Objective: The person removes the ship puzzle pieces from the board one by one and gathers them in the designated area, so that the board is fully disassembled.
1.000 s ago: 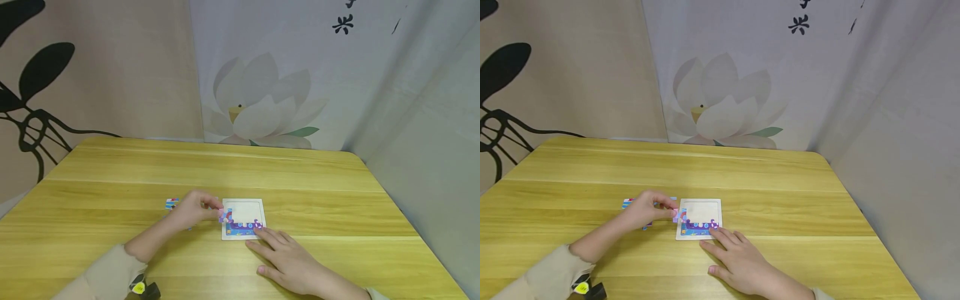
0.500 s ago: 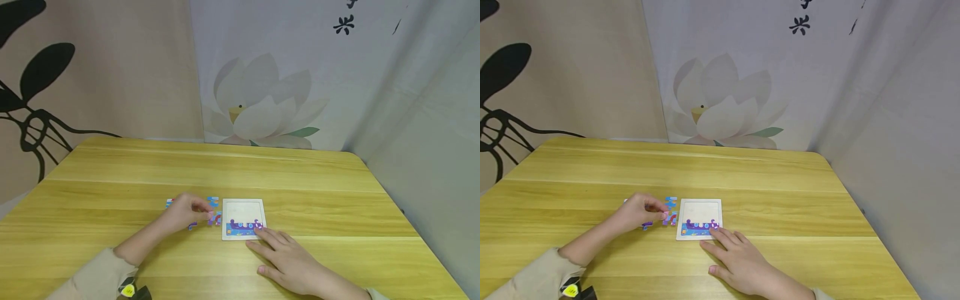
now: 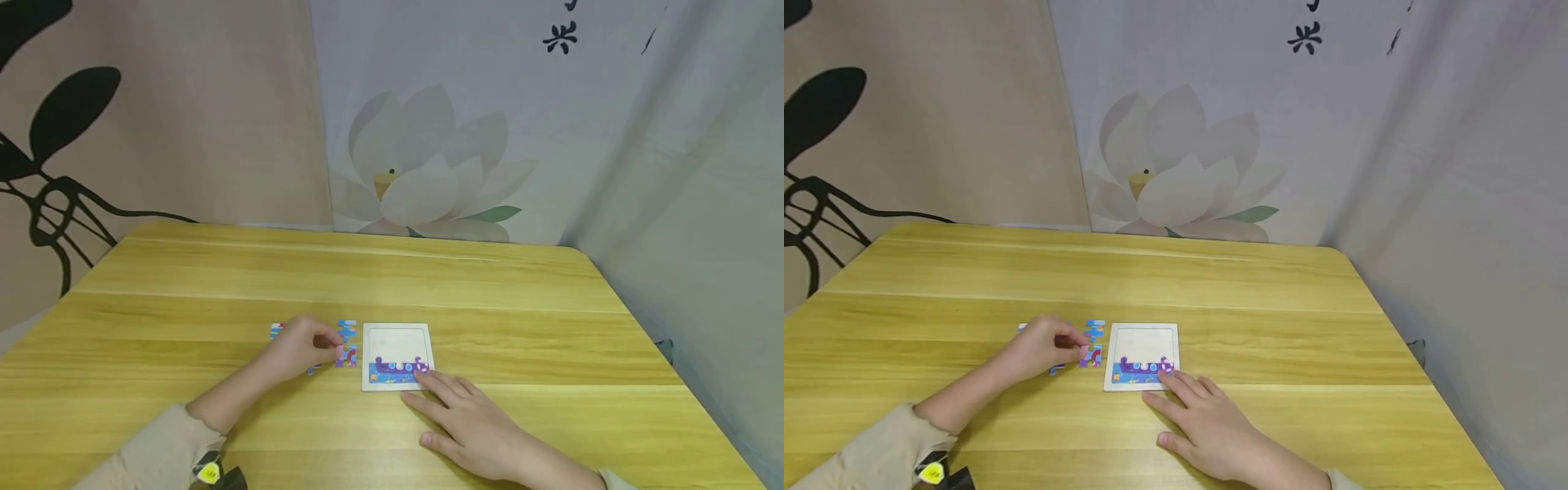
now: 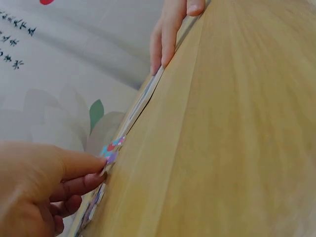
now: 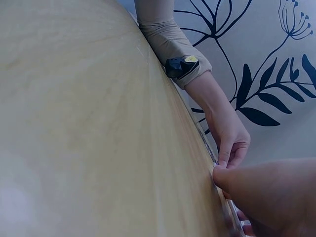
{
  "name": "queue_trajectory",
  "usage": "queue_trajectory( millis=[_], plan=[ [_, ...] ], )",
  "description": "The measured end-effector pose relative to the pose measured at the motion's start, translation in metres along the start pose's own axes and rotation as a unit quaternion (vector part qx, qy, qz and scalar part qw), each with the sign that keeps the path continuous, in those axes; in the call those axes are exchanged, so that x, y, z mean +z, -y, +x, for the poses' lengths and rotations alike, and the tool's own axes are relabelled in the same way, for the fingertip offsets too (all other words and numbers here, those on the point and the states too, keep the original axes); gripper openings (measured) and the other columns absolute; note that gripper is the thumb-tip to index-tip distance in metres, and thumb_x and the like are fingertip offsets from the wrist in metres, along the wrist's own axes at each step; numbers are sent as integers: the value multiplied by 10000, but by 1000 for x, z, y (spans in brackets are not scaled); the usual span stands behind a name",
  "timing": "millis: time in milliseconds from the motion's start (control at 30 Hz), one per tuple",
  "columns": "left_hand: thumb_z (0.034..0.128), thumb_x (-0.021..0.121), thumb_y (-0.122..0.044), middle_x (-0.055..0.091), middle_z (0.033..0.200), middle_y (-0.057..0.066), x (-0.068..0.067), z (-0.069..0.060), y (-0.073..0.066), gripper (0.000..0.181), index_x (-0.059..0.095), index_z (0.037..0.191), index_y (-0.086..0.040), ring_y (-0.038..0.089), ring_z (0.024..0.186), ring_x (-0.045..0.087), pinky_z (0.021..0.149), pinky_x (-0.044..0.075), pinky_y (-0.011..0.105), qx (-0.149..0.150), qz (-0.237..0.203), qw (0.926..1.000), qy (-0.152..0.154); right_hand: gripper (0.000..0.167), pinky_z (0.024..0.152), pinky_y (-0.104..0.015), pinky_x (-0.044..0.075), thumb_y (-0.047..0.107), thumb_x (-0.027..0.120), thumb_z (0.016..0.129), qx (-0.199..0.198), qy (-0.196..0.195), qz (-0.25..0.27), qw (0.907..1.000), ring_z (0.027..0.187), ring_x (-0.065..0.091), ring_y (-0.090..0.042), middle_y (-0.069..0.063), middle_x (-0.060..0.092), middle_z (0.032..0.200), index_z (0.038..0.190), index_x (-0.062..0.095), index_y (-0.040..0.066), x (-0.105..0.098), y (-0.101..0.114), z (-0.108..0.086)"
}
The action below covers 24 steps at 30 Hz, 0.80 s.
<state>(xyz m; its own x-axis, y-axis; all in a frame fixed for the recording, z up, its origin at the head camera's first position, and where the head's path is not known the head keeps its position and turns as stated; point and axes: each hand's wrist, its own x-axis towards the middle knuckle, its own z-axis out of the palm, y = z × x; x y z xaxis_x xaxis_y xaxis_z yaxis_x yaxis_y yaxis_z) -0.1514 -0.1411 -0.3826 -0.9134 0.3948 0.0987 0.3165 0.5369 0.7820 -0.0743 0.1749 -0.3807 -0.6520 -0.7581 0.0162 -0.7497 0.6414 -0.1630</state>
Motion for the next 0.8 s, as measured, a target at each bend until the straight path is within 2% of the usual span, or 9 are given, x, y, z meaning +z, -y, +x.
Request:
queue_trajectory(
  millis=[133, 267, 533, 800],
  plan=[
    [807, 763, -63, 645, 823, -60, 0, -1, 0, 61, 741, 789, -117, 153, 779, 512, 641, 478, 259, 277, 500, 9984, -19, 521, 1074, -529, 253, 464, 352, 1018, 13, -25, 3, 10000, 1409, 221, -252, -57, 226, 1561, 1499, 329, 263, 0, 1, 0],
    [791, 774, -53, 632, 793, -112, 1, -1, -1, 128, 732, 763, -170, 167, 810, 453, 651, 457, 263, 217, 779, 9967, -56, 520, 1072, -528, 256, 463, 357, 1018, 9, -50, -14, 10000, 1407, 228, -253, -56, 229, 1560, 1497, 334, 262, 0, 1, 0],
    [792, 770, -42, 619, 813, -84, 1, 1, -1, 112, 736, 799, -148, 162, 819, 460, 647, 466, 259, 103, 760, 9970, -72, 522, 1077, -518, 253, 466, 359, 1016, 33, -48, -53, 10000, 1405, 233, -255, -56, 224, 1562, 1497, 332, 266, 0, 1, 1],
    [793, 786, -115, 639, 768, -125, 0, 2, -6, 60, 743, 819, -148, 166, 826, 475, 690, 437, 301, 330, 798, 9962, -113, 516, 1072, -519, 263, 465, 363, 1016, 18, -65, -16, 10000, 1399, 248, -258, -61, 249, 1553, 1491, 348, 264, 0, 1, 1]
  ],
)
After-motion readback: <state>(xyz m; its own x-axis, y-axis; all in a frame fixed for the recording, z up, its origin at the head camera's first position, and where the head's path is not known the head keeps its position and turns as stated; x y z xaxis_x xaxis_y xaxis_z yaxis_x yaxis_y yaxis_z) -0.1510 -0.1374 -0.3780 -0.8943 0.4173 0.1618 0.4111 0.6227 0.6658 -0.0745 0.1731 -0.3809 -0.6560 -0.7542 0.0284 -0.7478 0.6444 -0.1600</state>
